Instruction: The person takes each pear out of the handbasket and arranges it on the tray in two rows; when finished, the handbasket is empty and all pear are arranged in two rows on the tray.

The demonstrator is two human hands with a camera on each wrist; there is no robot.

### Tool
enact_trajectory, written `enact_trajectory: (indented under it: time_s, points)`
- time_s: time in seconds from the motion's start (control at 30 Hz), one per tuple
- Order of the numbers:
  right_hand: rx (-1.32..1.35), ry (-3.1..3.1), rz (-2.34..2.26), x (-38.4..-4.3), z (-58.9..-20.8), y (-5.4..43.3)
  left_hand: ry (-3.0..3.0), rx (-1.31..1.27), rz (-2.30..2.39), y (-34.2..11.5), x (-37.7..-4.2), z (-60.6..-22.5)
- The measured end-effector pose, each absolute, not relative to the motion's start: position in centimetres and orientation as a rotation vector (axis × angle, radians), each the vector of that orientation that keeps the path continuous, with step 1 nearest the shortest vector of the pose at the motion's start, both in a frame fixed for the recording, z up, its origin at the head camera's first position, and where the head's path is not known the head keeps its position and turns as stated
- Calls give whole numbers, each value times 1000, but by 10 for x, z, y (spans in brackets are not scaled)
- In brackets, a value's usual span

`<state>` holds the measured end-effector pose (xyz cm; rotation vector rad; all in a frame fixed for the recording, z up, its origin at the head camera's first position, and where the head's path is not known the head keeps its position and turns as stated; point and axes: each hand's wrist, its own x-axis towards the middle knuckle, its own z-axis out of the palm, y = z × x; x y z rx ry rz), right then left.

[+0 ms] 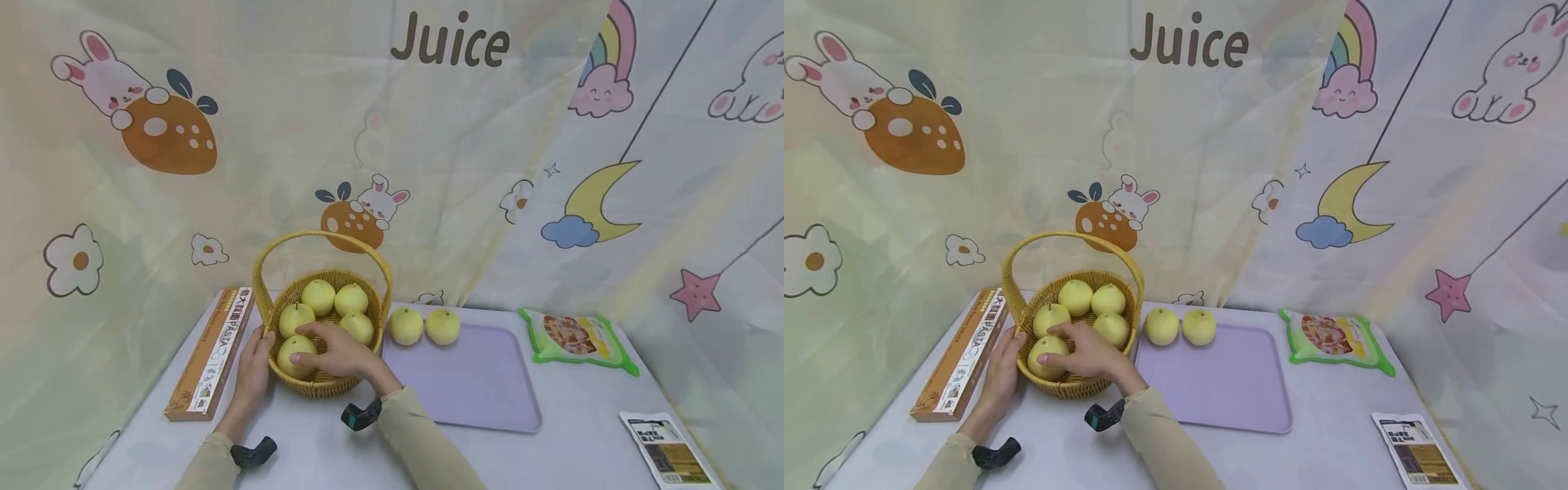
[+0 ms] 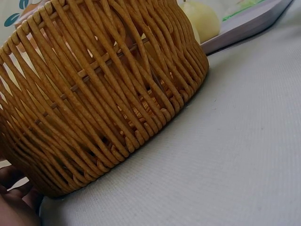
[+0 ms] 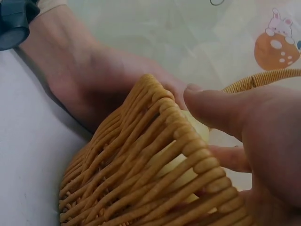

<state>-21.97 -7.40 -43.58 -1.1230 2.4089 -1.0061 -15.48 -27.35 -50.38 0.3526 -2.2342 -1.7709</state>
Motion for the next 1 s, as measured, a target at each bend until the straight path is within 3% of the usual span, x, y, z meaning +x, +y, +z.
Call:
enact_trajectory:
  time_s: [0.47,1.0]
  points:
    - [-1131,2467,-872,-215,-441,-78,-2245,373,-1773,-272,-154,-505]
    - [-1362,2465,-835,-215,-435,-73,-2258,374,-1760,-271,-153,-504]
